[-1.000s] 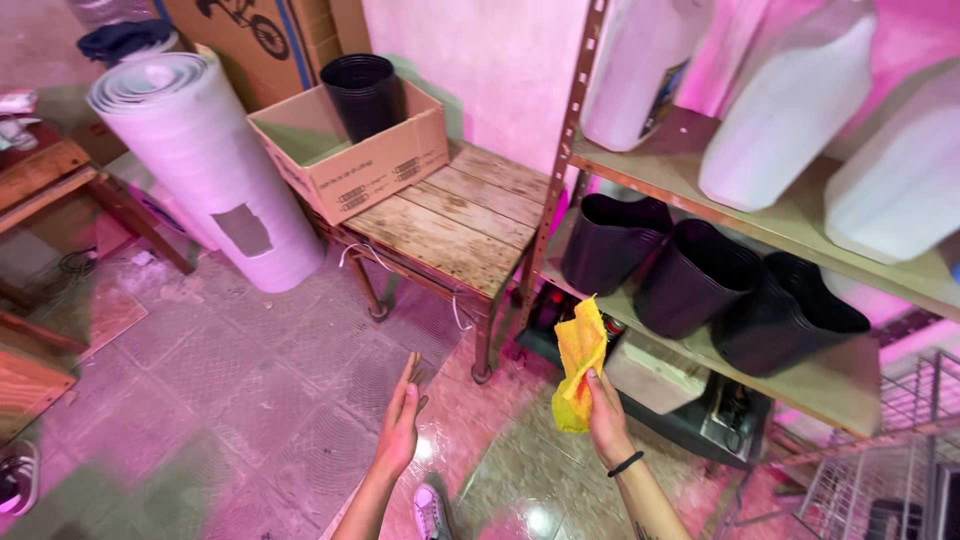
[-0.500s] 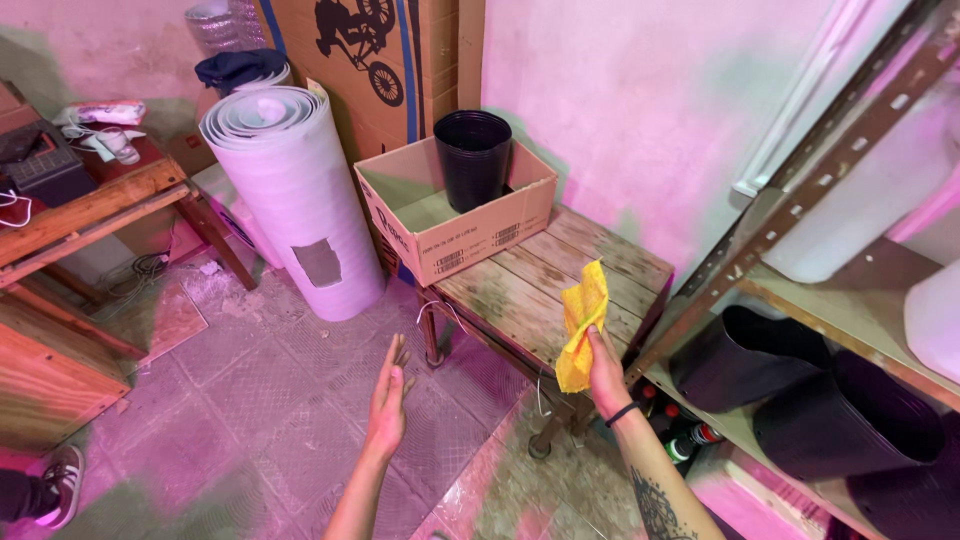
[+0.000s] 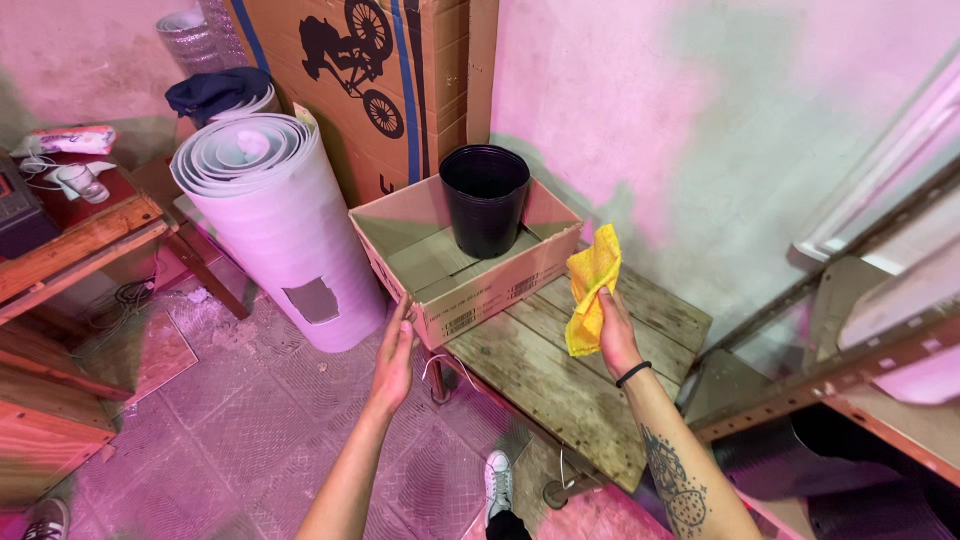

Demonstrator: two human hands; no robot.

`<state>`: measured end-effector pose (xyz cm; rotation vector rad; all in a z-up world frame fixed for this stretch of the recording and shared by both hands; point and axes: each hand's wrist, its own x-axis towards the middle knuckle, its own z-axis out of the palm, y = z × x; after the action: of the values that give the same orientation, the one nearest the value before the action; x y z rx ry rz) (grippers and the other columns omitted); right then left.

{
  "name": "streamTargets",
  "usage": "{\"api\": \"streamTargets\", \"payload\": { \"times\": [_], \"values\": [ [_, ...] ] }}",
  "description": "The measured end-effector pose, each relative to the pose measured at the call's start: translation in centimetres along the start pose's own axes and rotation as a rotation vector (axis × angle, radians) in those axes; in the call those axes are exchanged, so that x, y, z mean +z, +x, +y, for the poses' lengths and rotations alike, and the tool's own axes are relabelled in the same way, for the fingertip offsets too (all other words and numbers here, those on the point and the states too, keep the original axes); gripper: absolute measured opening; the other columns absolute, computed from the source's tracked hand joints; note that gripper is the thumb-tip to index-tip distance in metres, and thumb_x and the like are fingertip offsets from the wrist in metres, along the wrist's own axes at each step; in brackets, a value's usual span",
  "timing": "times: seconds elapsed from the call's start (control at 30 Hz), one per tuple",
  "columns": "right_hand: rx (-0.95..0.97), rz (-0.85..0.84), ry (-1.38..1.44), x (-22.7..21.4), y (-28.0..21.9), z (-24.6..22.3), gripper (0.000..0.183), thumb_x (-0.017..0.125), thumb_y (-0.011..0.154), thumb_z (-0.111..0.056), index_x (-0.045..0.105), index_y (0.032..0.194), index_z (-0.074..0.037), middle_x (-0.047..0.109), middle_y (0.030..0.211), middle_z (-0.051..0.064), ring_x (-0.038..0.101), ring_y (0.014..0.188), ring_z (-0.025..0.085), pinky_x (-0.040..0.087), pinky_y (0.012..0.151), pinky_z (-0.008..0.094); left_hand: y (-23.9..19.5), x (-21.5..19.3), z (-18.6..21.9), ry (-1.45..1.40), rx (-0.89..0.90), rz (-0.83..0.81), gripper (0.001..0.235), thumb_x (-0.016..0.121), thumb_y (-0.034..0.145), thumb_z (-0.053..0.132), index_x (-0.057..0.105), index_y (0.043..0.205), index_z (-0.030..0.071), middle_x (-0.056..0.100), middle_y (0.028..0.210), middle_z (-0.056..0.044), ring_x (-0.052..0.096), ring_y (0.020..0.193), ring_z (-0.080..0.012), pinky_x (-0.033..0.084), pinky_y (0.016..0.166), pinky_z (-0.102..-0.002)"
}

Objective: The person wipes the interior and exterior of several black plastic plant pots using a yellow cloth and then places the cleaned pots onto a metal shelf.

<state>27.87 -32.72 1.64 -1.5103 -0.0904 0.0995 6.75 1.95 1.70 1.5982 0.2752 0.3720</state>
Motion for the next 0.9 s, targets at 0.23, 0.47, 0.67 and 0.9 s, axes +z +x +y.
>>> {"api": "streamTargets", "payload": {
  "times": [0.23,0.47,0.67,0.9],
  "values": [
    [-0.043,-0.009,0.036,3.0,16.2,-0.7,0.069,0.052,0.134,-0.043,0.038,0.191,-0.008,0.037,0.196,0.023,0.035,0.181,0.041,0.027,0.151,0.06,15.2,2.5,-0.8,0.055,-0.071,0.026,0.076,0.027,0.13,0.054,0.023,0.196,0.017,0.026,0.198,-0.032,0.033,0.177,-0.0603,0.037,0.137,-0.085],
    [0.07,-0.109,0.08,9.2,28.2,1.8,0.071,0.052,0.134,-0.042,0.031,0.194,-0.008,0.032,0.198,0.022,0.034,0.182,0.041,0.024,0.15,0.061,27.9,5.9,-2.9,-0.019,-0.165,0.076,0.075,0.026,0.131,0.053,0.021,0.196,0.015,0.025,0.2,-0.03,0.028,0.179,-0.0624,0.033,0.138,-0.085],
    [0.348,-0.256,0.0,13.6,32.6,3.0,0.082,0.058,0.129,-0.057,0.033,0.195,-0.015,0.036,0.198,0.017,0.037,0.181,0.04,0.027,0.15,0.058,36.8,8.3,-9.2,-0.133,-0.352,0.145,0.079,0.02,0.131,0.06,0.014,0.197,0.017,0.022,0.203,-0.024,0.025,0.182,-0.0569,0.033,0.14,-0.081],
    [0.536,-0.226,-0.147,18.2,30.8,-4.6,0.078,0.039,0.132,-0.05,0.024,0.195,-0.007,0.015,0.202,0.027,0.013,0.187,0.049,0.013,0.153,0.065,40.4,11.1,-16.3,-0.269,-0.525,0.23,0.098,0.026,0.124,0.085,0.018,0.198,0.02,0.021,0.204,-0.017,0.022,0.185,-0.0465,0.03,0.142,-0.078]
  ]
}}
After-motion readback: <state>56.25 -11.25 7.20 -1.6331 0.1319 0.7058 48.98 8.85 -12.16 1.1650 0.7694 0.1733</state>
